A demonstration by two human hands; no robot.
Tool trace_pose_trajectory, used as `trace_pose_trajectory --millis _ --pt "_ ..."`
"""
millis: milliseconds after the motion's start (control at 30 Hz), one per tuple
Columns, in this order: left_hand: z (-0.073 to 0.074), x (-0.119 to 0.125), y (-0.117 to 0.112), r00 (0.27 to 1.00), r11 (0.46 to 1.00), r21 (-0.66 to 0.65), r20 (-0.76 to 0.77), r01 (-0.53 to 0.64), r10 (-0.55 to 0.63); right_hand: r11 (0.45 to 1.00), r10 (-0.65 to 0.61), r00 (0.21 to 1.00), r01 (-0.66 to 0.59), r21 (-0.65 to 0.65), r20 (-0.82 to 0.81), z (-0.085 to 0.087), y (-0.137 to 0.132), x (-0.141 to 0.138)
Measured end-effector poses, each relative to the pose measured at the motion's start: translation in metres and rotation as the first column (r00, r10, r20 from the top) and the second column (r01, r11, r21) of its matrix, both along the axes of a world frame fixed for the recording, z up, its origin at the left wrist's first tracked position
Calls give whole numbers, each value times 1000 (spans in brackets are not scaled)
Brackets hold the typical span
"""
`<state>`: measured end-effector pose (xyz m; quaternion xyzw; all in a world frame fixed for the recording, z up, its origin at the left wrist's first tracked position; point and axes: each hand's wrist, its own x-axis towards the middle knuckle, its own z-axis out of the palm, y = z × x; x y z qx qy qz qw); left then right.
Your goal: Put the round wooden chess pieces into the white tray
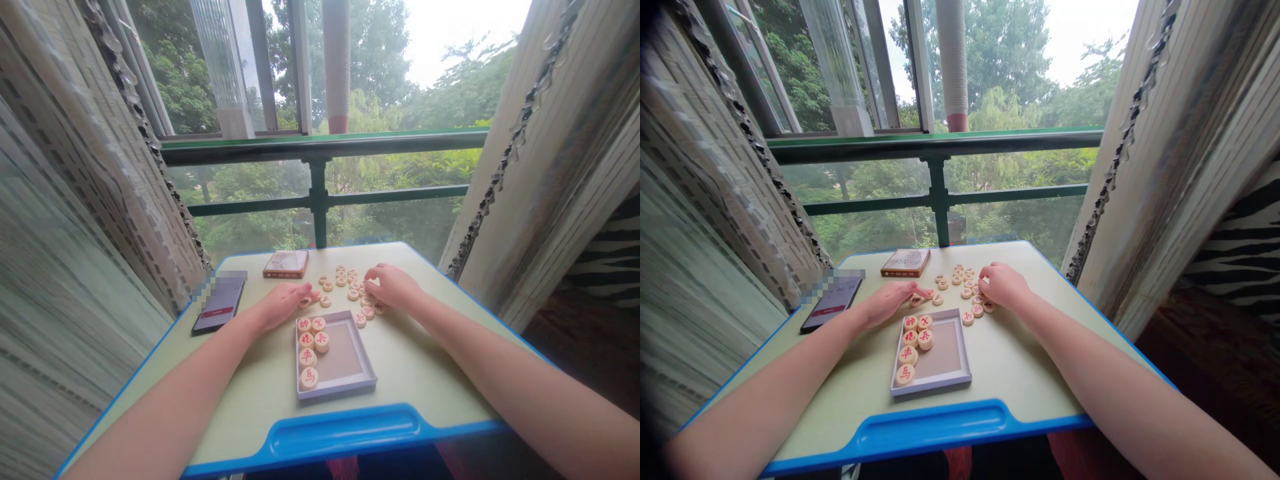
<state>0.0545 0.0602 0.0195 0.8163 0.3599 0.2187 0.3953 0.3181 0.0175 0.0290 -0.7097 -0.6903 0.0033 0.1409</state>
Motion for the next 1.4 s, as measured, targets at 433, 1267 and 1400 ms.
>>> trace_pose_trajectory --millis 433,1267,1400 --pt "-4 -1 3 1000 999 -32 8 22 -22 1000 5 996 -7 -20 -89 -10 8 1" --pt "-1 -1 2 1000 1000 -27 -17 13 -14 901 415 898 -382 207 -145 -10 -2 -11" --pt "0 -1 0 1000 1000 2 -17 5 -5 887 450 881 -422 185 -144 -8 -5 -16"
